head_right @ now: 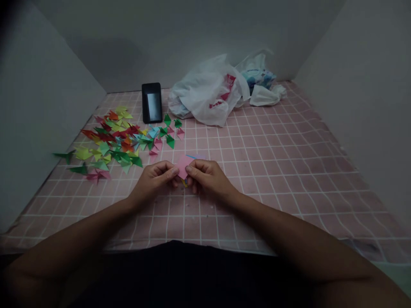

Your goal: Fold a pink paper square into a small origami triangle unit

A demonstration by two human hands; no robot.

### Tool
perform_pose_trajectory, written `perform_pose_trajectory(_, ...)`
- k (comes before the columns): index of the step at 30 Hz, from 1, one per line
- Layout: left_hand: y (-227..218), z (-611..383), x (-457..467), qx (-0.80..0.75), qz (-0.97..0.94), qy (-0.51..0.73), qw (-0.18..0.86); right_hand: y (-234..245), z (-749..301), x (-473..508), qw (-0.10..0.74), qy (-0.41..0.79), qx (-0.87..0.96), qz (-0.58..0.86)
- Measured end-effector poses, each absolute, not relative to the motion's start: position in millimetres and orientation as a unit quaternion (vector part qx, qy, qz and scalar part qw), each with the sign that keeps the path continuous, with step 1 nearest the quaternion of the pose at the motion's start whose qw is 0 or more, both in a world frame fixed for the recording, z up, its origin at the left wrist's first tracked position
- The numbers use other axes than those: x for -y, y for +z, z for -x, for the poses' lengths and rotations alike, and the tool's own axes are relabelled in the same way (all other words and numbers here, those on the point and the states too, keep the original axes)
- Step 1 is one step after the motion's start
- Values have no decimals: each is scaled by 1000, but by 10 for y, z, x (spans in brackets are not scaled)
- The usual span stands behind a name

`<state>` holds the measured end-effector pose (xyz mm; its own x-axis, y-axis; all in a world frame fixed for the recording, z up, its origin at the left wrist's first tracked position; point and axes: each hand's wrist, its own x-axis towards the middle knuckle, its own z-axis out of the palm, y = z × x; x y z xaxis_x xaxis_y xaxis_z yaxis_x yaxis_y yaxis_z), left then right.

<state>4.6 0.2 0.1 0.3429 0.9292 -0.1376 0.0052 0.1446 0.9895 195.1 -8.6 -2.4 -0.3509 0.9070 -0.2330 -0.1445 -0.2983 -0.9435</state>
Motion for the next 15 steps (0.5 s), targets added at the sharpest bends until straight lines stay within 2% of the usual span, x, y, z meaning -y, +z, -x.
perform_pose_trajectory(6,-53,-55,-5,-411,-523,450,595,-65,-1954,112,390,705,420,418)
perform_pose_trajectory(15,-71,-12,-15,-373,-655,419,506,-56,-1971,109,405,693,422,422)
